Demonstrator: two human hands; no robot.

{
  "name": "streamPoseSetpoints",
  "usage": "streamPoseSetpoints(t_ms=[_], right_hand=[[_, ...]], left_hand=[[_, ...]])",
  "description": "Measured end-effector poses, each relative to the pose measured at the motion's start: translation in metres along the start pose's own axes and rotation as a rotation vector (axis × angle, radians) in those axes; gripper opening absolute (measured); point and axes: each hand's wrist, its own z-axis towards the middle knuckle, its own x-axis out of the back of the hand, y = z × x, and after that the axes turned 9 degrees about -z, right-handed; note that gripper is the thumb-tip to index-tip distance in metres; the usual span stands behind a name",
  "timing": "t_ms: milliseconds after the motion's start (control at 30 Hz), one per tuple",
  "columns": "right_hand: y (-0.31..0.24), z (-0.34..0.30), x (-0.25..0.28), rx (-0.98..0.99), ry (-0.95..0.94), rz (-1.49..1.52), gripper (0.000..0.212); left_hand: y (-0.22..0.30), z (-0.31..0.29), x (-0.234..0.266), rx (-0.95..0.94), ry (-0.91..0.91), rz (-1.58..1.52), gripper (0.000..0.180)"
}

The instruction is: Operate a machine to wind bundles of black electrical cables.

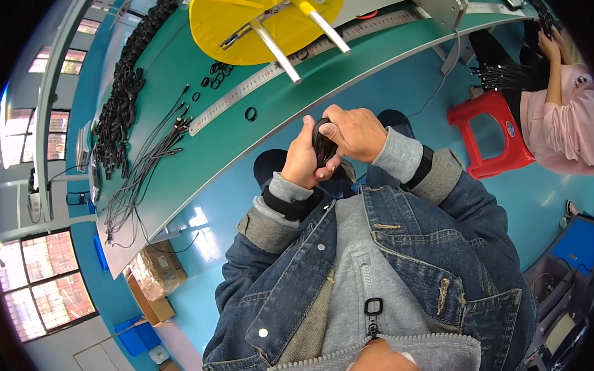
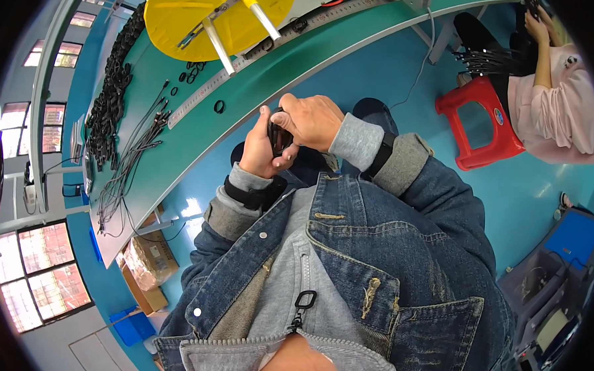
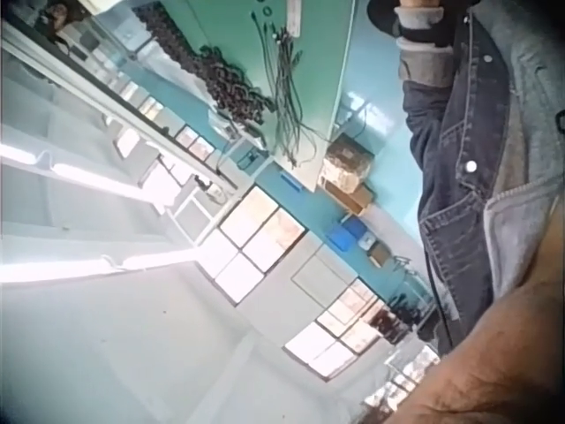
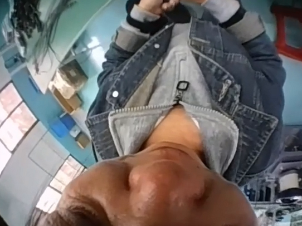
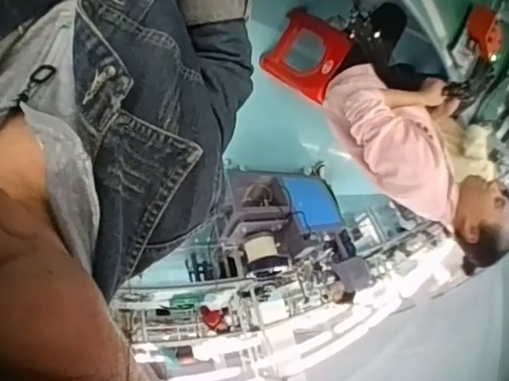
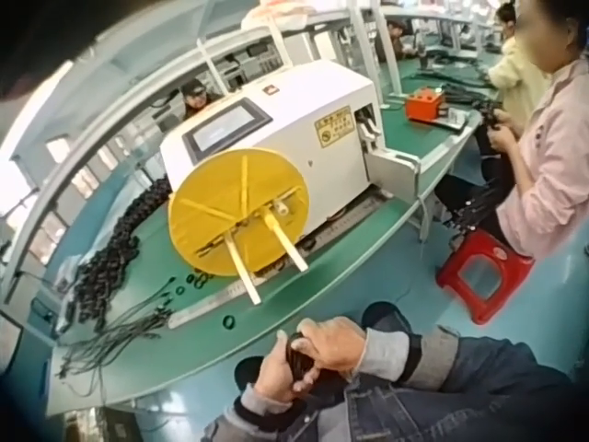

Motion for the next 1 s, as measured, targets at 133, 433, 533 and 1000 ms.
streamPoseSetpoints(t_ms=[133, 433, 533, 1000], right_hand=[[0.006, -0.003, 0.0, 0.038, 0.066, -0.014, 0.04], [0.006, 0.0, 0.01, 0.045, 0.034, 0.045, 0.036], [-0.001, 0.009, 0.016, 0.053, 0.02, 0.065, 0.033], [-0.047, 0.003, 0.016, 0.038, -0.099, -0.295, 0.036]], left_hand=[[-0.004, 0.0, 0.001, -0.013, -0.037, -0.026, 0.057], [-0.002, 0.0, 0.005, 0.017, -0.163, -0.073, 0.045], [0.002, -0.004, 0.011, -0.012, -0.174, -0.033, 0.037], [-0.028, -0.009, 0.005, -0.561, 0.05, 0.757, 0.039]])
